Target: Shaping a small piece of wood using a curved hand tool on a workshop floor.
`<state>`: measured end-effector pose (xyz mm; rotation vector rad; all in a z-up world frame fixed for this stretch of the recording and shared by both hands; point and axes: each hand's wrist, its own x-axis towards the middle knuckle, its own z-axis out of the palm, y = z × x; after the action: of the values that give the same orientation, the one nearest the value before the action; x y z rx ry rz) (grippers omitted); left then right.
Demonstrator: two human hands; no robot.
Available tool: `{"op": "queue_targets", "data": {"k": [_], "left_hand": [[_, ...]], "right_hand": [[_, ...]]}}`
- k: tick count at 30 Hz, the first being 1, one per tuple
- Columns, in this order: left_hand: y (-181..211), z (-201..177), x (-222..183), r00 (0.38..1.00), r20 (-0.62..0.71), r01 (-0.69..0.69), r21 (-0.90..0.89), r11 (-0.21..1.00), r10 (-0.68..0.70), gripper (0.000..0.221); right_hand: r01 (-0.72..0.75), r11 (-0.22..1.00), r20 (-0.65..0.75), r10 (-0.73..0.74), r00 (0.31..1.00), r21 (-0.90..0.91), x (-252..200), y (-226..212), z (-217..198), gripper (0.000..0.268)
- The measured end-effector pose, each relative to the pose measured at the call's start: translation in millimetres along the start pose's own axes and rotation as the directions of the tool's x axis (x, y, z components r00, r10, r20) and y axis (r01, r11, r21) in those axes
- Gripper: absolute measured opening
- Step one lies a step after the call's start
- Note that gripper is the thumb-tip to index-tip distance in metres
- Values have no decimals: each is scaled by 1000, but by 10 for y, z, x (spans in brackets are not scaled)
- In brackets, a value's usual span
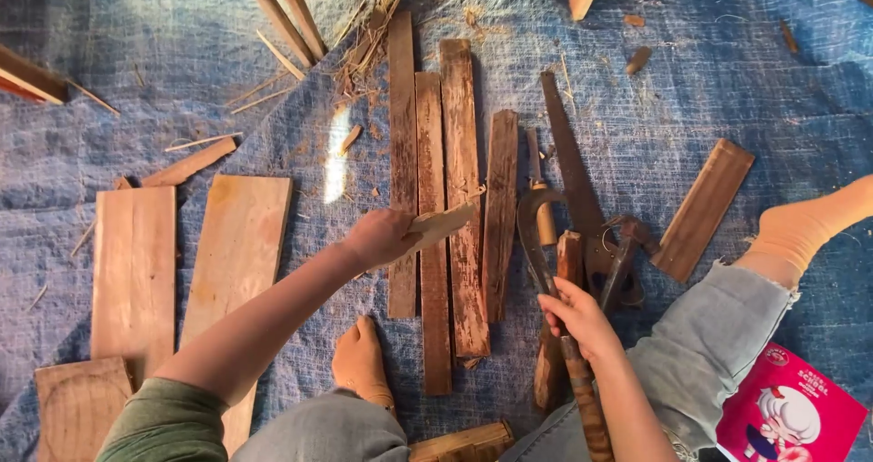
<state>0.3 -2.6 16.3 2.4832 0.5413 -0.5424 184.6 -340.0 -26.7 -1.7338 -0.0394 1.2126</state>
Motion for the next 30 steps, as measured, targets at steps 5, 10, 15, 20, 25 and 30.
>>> {"op": "queue_targets", "data": {"k": [5,10,15,20,25,30], "left_hand": [[-61,233,331,997,62,-52,169,984,42,33],[-178,591,688,1000,17,-3,236,972,-1,28],[-284,800,887,989,-146,72,337,939,-23,28],[-266,352,358,971,-235,-6,-178,984,-36,24],[-373,413,-41,947,-305,-51,-459,887,-104,36],[-570,750,-86,928,-235,83,-626,775,-290,45]], "right_hand": [[5,977,254,-60,965,211,-438,-405,217,39],[161,986,348,-163,923,36,-378,-530,609,37],[321,577,229,-228,946,-751,-162,-443,903,39],[243,747,234,-120,965,-619,46,-229,948,37],[178,811,186,-87,979,-558,23,-261,866,33],[56,862,139,17,990,-504,-174,-316,765,38]]}}
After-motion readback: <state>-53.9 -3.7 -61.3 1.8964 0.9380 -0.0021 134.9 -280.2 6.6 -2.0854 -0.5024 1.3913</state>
